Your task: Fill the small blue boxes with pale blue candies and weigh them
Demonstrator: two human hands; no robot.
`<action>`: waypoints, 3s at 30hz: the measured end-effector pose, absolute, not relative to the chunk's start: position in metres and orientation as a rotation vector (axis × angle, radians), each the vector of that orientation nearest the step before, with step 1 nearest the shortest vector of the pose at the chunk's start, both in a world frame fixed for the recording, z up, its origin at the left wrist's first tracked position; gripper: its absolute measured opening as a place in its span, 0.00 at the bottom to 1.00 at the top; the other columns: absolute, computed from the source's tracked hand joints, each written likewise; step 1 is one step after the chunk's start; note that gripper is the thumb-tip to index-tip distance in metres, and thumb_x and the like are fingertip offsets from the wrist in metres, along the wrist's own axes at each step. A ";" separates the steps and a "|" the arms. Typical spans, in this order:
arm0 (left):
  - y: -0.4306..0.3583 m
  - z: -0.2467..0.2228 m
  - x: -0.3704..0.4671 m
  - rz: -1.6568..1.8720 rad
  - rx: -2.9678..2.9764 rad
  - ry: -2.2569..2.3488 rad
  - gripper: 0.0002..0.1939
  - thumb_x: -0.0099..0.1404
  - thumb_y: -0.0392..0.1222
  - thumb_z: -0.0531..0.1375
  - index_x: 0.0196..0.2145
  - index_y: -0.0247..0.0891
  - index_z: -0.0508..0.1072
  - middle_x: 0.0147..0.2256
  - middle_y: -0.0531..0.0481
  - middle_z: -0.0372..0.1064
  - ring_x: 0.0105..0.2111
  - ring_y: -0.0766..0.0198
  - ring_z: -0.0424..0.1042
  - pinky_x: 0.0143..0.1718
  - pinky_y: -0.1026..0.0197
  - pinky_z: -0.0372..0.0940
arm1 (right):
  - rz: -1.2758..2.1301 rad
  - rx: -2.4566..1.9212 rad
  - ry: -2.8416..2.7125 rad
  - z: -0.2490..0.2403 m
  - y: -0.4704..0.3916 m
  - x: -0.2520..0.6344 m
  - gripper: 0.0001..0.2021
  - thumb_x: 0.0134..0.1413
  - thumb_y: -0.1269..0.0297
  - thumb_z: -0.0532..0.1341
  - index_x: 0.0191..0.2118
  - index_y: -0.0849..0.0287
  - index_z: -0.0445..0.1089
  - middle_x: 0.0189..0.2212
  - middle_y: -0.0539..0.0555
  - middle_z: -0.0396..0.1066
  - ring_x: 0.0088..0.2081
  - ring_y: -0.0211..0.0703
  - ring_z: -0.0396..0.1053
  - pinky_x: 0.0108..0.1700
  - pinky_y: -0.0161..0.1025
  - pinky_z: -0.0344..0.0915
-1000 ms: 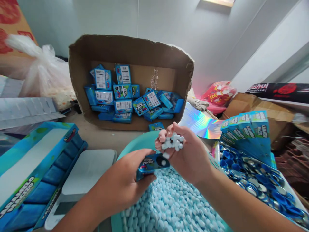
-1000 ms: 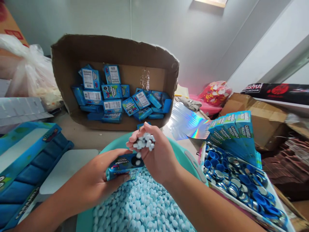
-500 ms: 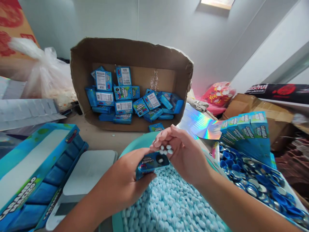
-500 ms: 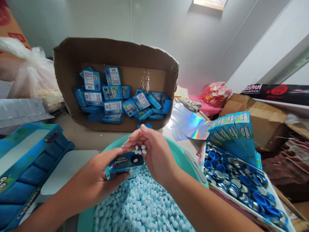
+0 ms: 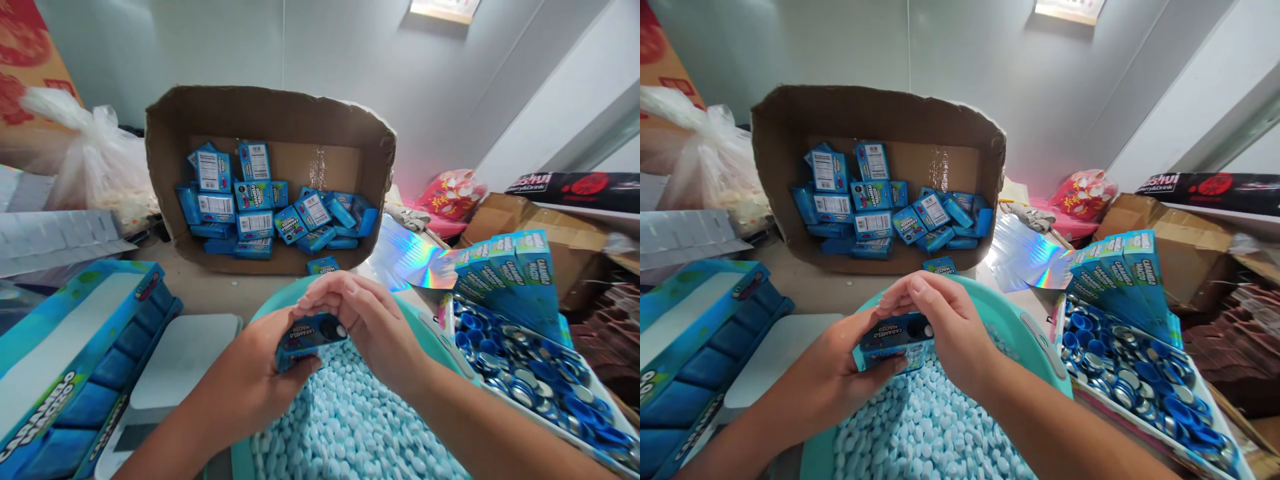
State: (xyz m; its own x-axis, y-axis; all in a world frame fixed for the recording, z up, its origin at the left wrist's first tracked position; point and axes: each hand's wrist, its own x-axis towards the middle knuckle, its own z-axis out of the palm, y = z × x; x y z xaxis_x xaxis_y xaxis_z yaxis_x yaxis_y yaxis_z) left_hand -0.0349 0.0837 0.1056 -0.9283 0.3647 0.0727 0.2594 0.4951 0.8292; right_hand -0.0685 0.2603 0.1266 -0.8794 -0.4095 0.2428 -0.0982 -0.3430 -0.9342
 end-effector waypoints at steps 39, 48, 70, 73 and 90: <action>0.076 0.102 -0.040 2.128 0.177 2.135 0.27 0.59 0.46 0.72 0.53 0.46 0.67 0.49 0.50 0.74 0.45 0.60 0.77 0.42 0.66 0.74 | -1.857 -0.921 2.416 0.135 0.269 -0.069 0.10 0.70 0.59 0.56 0.42 0.55 0.74 0.40 0.51 0.72 0.43 0.40 0.69 0.47 0.39 0.64; 0.082 0.100 -0.049 2.310 -0.291 2.418 0.34 0.51 0.48 0.74 0.54 0.43 0.70 0.43 0.49 0.76 0.40 0.59 0.78 0.39 0.65 0.73 | -1.230 -0.641 2.547 0.129 0.276 -0.078 0.14 0.69 0.58 0.52 0.53 0.54 0.68 0.49 0.56 0.72 0.49 0.48 0.69 0.51 0.46 0.64; 0.085 0.100 -0.048 2.401 -0.235 2.305 0.30 0.52 0.43 0.74 0.51 0.44 0.71 0.39 0.53 0.78 0.37 0.63 0.79 0.36 0.69 0.74 | -0.127 -1.086 2.104 0.111 0.267 -0.050 0.47 0.36 0.39 0.72 0.62 0.56 0.64 0.53 0.67 0.67 0.49 0.71 0.71 0.43 0.57 0.73; 0.085 0.099 -0.048 2.360 -0.219 2.371 0.29 0.53 0.43 0.74 0.51 0.44 0.71 0.40 0.53 0.78 0.38 0.63 0.79 0.36 0.69 0.74 | -0.098 -1.118 2.131 0.109 0.265 -0.048 0.43 0.37 0.40 0.72 0.58 0.59 0.66 0.49 0.66 0.68 0.45 0.67 0.72 0.41 0.56 0.73; 0.086 0.101 -0.047 2.356 -0.169 2.400 0.27 0.54 0.40 0.72 0.51 0.43 0.71 0.42 0.51 0.78 0.39 0.58 0.80 0.38 0.63 0.76 | -0.391 -1.506 1.990 0.123 0.261 -0.040 0.35 0.44 0.59 0.72 0.60 0.52 0.64 0.51 0.56 0.64 0.42 0.49 0.68 0.40 0.39 0.67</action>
